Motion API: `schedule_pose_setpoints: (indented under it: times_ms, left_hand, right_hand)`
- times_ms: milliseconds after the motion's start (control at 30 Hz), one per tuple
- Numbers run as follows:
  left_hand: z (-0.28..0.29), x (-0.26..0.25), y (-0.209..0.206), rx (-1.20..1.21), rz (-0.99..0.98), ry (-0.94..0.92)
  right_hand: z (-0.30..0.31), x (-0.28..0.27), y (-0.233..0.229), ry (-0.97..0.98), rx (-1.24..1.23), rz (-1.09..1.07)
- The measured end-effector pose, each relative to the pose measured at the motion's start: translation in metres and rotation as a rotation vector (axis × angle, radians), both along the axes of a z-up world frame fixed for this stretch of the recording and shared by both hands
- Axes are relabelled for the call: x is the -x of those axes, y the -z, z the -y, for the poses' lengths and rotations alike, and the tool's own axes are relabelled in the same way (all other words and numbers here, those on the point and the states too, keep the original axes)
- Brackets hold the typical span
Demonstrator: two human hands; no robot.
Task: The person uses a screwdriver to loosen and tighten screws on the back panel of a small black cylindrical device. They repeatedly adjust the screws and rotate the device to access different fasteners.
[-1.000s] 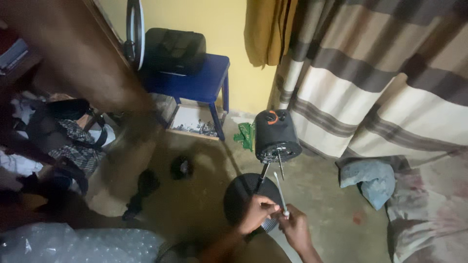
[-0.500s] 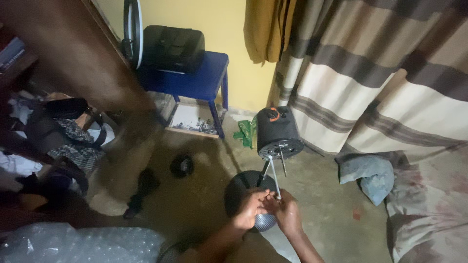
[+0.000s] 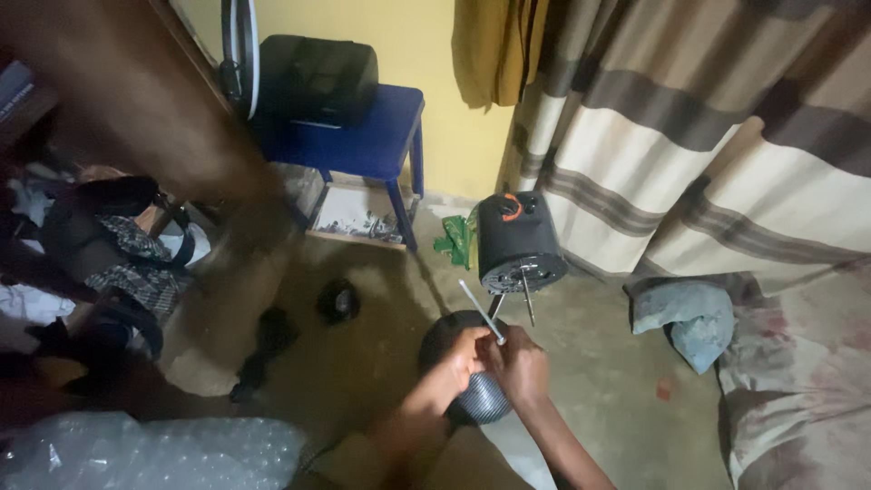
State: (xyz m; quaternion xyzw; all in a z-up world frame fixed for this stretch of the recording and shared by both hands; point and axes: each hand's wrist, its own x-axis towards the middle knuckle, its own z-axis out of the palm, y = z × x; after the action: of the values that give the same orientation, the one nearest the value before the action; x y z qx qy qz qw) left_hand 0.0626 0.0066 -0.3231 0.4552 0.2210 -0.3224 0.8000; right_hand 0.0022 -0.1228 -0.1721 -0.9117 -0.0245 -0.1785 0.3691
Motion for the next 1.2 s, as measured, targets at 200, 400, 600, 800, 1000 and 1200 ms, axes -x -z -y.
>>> schedule_pose_setpoints:
  times_ms: [200, 400, 600, 800, 1000, 1200]
  left_hand:
    - [-0.015, -0.033, -0.087, -0.039, 0.27, -0.261]
    - [-0.007, -0.035, -0.161, 0.206, 0.488, -0.251]
    - [-0.007, -0.039, -0.139, 0.196, 0.515, -0.254]
    - [-0.005, -0.048, -0.123, 0.173, 0.466, -0.283]
    - [-0.007, -0.047, -0.118, 0.238, 0.467, -0.31]
    - [-0.005, -0.05, -0.113, 0.255, 0.469, -0.309]
  right_hand:
    - [0.011, -0.031, 0.019, -0.116, -0.155, 0.037]
    - [0.005, -0.056, 0.036, 0.0, -0.204, 0.146]
    - [0.004, -0.065, 0.048, -0.075, -0.326, 0.124]
    - [-0.004, -0.071, 0.056, 0.046, -0.189, 0.158]
    - [-0.013, -0.072, 0.058, 0.061, -0.09, 0.224]
    - [-0.017, -0.071, 0.073, 0.157, 0.01, 0.198]
